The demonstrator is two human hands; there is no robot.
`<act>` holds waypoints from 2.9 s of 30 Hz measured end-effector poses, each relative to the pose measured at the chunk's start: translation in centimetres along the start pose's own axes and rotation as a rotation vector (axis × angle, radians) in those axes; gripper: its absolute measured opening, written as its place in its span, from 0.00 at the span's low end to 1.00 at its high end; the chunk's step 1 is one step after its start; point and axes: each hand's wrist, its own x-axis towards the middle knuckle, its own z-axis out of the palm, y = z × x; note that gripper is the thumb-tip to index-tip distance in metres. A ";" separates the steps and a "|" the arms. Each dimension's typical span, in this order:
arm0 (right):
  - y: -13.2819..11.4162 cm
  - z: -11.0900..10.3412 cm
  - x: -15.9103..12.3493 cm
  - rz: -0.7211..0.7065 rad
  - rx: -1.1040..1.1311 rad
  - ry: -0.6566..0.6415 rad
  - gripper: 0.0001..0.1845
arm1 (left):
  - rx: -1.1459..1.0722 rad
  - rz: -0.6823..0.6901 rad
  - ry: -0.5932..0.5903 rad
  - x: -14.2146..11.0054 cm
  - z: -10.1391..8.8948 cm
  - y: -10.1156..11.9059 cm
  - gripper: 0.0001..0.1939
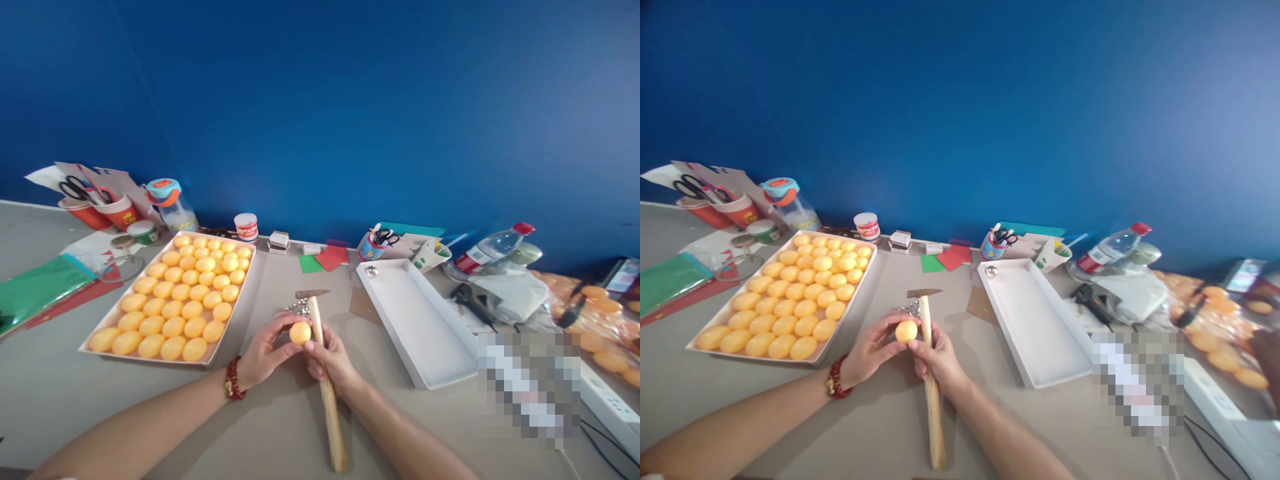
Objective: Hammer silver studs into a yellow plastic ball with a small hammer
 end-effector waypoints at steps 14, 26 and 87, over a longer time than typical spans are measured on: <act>-0.3 0.0 0.1 0.007 -0.015 0.046 0.26 | 0.352 0.137 0.005 0.0 0.2 0.7 0.20; -0.3 0.5 0.2 0.021 -0.046 0.038 0.25 | 0.539 0.176 0.043 -0.3 0.6 0.8 0.24; -0.7 0.6 -0.2 -0.039 0.017 0.089 0.30 | -0.027 0.017 0.009 0.1 0.0 0.1 0.16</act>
